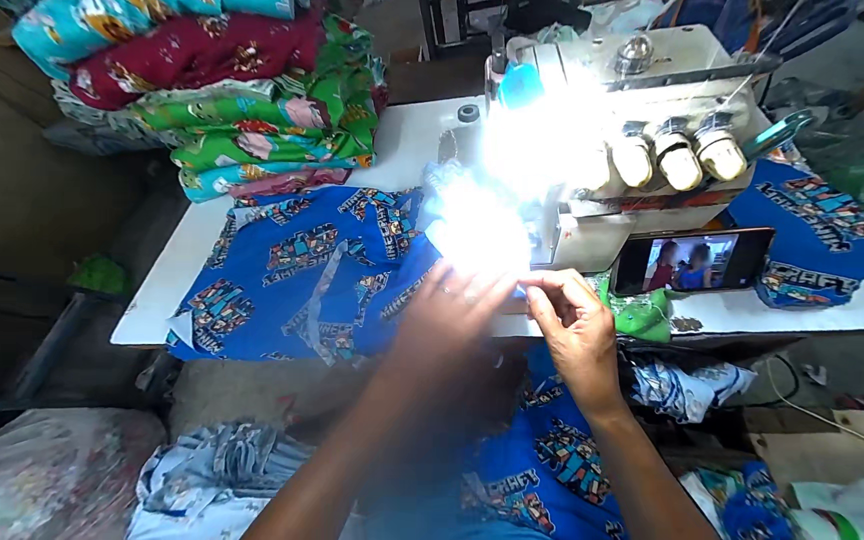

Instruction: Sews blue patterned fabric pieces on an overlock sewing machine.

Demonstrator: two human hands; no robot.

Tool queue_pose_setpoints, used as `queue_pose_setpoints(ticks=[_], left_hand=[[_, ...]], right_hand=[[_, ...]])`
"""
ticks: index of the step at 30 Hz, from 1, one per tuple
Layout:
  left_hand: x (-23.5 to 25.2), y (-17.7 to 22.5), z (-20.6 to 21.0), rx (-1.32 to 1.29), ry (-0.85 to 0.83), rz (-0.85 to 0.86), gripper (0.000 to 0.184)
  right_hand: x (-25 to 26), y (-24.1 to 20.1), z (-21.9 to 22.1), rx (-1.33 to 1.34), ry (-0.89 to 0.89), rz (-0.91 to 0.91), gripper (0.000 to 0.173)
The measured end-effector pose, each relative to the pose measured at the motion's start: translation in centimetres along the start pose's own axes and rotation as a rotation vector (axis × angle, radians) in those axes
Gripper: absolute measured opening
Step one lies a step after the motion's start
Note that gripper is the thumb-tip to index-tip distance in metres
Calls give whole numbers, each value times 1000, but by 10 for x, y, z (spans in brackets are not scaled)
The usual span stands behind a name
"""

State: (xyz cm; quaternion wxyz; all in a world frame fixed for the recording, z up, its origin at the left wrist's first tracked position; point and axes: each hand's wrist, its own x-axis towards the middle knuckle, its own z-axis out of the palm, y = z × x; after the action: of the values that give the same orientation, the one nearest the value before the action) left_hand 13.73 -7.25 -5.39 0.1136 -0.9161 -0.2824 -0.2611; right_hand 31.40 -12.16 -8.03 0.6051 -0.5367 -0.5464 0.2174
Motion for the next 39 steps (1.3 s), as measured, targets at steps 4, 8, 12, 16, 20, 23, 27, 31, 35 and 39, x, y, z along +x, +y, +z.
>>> queue_pose_setpoints(ticks=[4, 8, 12, 16, 20, 23, 27, 31, 35, 39], left_hand=[[26, -12, -16, -42, -161, -93, 42], [46, -31, -18, -48, -237, -158, 48], [66, -48, -8, -49, -244, -286, 45], [71, -42, -9, -20, -253, -467, 47], [54, -23, -16, 23, -214, -564, 46], [35, -1, -31, 16, -189, -587, 54], [11, 12, -23, -65, -71, -653, 53], [-21, 38, -15, -356, -23, -601, 52], [-46, 60, -18, -843, -242, -401, 37], [-55, 34, -24, -859, -166, -472, 28]], right_hand=[[25, -5, 4, -385, 21, -216, 28], [27, -5, 2, -524, -10, -237, 36], [13, 3, 6, -519, -25, -213, 37], [-5, 11, 9, -496, -62, -181, 42], [-17, 12, 8, -435, -121, -172, 48], [-22, 11, 10, -368, -167, -160, 49], [-25, 6, 17, -251, -231, -150, 50], [-23, 0, 21, -49, -290, -122, 55], [-16, 3, 14, 58, -279, -12, 52], [-3, 30, -6, 96, 24, 130, 22]])
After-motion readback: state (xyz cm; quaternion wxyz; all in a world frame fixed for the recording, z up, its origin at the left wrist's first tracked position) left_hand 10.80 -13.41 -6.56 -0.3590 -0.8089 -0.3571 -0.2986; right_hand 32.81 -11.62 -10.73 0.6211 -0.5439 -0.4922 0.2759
